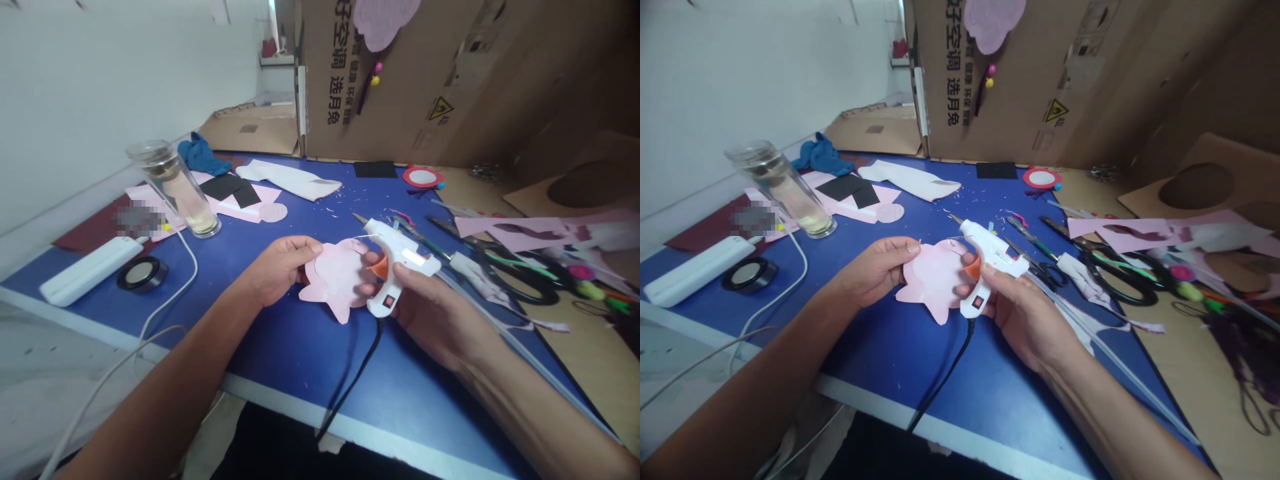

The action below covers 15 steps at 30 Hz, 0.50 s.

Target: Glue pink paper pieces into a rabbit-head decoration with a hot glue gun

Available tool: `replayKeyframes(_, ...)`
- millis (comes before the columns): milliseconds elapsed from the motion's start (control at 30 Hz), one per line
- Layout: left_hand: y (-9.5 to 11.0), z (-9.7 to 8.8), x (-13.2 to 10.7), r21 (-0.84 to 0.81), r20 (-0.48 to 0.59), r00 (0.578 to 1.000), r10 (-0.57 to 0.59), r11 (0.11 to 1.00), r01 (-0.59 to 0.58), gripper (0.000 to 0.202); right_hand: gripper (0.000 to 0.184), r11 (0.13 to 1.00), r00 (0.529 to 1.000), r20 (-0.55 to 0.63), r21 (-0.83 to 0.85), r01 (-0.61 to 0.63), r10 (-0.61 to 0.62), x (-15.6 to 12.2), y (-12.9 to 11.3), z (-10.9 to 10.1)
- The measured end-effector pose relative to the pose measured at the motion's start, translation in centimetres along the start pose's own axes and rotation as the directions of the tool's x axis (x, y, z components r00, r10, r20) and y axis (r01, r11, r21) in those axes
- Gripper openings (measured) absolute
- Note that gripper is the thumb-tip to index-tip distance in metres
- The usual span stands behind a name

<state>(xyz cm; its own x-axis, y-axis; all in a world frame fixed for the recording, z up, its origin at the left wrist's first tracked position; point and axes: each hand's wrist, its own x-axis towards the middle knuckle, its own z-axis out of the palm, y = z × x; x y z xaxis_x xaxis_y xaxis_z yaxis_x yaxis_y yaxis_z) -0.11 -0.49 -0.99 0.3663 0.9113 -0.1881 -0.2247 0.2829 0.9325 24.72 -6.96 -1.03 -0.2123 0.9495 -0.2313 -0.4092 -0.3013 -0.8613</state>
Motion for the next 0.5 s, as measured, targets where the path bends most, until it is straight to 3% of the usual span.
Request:
replayKeyframes(200, 0.29, 0.11, -0.23, -0.042, 0.06, 0.998, -0.005, 0.999, 0.007, 0.04, 0.039, 1.0, 0.999, -0.037, 0.013, -0.003, 0.004, 0.09, 0.16, -0.22)
replayKeyframes(500, 0.38, -0.32, -0.25, -0.08, 0.057, 0.998, -0.027, 0.996, 0.031, 0.034, 0.039, 0.999, 0.997, -0.077, 0.028, 0.025, -0.023, 0.01, -0.04, -0.02)
